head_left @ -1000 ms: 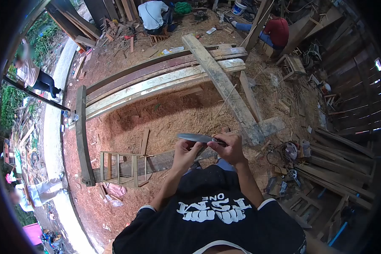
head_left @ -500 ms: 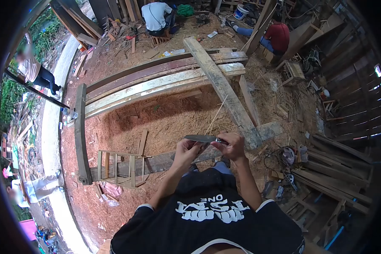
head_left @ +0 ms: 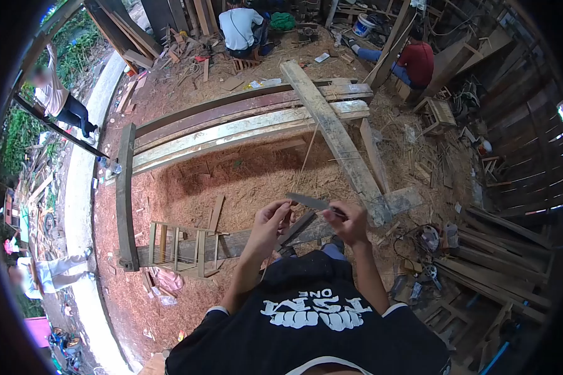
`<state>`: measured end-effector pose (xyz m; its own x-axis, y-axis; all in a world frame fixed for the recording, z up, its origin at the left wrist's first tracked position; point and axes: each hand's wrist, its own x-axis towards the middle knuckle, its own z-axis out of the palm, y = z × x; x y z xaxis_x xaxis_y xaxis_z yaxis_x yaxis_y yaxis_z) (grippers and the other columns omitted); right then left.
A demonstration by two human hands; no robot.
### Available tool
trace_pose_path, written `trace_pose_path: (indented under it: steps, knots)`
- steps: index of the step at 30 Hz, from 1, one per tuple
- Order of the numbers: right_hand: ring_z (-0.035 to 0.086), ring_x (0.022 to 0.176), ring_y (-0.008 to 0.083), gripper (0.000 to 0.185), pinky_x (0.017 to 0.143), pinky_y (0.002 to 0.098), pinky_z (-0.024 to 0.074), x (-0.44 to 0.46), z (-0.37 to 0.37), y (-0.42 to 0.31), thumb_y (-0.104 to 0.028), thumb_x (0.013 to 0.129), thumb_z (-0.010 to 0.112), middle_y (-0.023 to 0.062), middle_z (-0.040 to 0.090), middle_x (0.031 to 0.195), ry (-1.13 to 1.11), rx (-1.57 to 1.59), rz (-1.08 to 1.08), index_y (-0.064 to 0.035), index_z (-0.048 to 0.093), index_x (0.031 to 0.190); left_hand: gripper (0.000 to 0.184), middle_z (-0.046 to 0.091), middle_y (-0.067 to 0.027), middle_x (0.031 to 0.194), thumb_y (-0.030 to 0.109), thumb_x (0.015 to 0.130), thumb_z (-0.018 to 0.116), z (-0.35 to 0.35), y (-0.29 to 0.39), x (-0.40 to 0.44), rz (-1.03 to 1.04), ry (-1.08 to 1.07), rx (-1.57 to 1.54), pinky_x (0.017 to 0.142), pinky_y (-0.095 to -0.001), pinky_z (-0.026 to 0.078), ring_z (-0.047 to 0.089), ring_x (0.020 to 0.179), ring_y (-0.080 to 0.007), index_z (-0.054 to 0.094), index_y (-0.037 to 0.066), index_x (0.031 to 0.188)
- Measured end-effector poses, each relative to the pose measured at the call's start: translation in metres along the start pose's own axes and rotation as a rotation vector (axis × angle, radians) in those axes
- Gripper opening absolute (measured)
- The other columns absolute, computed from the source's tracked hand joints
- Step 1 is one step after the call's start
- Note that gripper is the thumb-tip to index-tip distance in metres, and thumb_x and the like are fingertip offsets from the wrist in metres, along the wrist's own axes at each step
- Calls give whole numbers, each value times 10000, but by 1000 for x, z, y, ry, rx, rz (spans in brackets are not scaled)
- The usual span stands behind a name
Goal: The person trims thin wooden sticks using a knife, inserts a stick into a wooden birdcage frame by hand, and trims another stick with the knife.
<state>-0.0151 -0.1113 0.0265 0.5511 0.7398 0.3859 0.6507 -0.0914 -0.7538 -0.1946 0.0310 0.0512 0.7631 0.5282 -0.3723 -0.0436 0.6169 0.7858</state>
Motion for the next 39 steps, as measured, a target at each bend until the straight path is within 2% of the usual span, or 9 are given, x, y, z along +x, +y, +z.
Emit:
trace_pose_path:
  steps: [4,14,20,23,25,31,33,35,39]
  knots:
    - [565,516,184,424,484,317,401,8,13,-21,-449,862,720,64,567,575,-73,25,-106,-33,676,790,180,596,-1,820,177,1004,560,-4,-12,4,44,-42,15,523,-187,318,422,610,-18,623,20,1066]
    - [518,492,231,387,493,349,394,11,15,-34,-407,848,737,76,532,541,-119,80,-46,-28,685,791,176,605,-11,836,150,997,567,2,-13,-4,71,-69,58,498,-196,279,411,587,-20,616,3,1080]
    - [524,498,196,392,512,328,407,10,4,-39,-389,817,773,83,558,558,-172,122,-4,-1,720,834,130,636,7,824,114,972,602,10,-20,-6,328,44,431,577,-197,380,530,677,-33,660,-1,993]
    - [568,513,193,405,507,321,425,10,3,-33,-406,806,777,84,597,583,-136,131,-76,-4,724,807,122,682,-23,850,51,941,622,5,-18,-12,299,23,513,691,-235,493,623,793,-71,667,-55,983]
    - [638,538,207,419,503,316,454,9,0,-26,-442,810,758,87,648,615,-157,71,-78,-28,720,759,133,672,-14,838,72,944,621,5,-21,-12,293,28,466,671,-229,480,607,769,-65,670,-46,980]
    - [642,524,200,402,512,334,474,6,6,1,-474,822,744,68,645,597,-26,-61,-227,-76,735,763,209,606,26,766,183,966,619,10,-13,-11,196,77,426,568,-198,366,491,630,-31,673,-5,1041]
    - [628,515,176,413,500,319,457,-1,7,54,-492,862,708,44,627,577,206,24,-45,-96,731,748,233,605,19,772,202,971,619,7,-4,-17,189,64,373,546,-187,340,466,609,-22,672,-3,1066]
    - [606,512,154,424,485,306,430,-1,-60,67,-495,898,669,27,604,564,157,-255,321,-97,726,762,247,612,7,794,213,976,619,-16,12,-37,145,13,340,526,-179,314,449,603,-13,669,-2,1087]
    - [577,490,148,421,471,305,404,3,-44,41,-474,895,678,28,560,535,200,-129,67,-68,710,786,263,574,13,816,192,999,585,-20,-6,-13,148,71,199,510,-177,301,414,594,-10,636,3,1175]
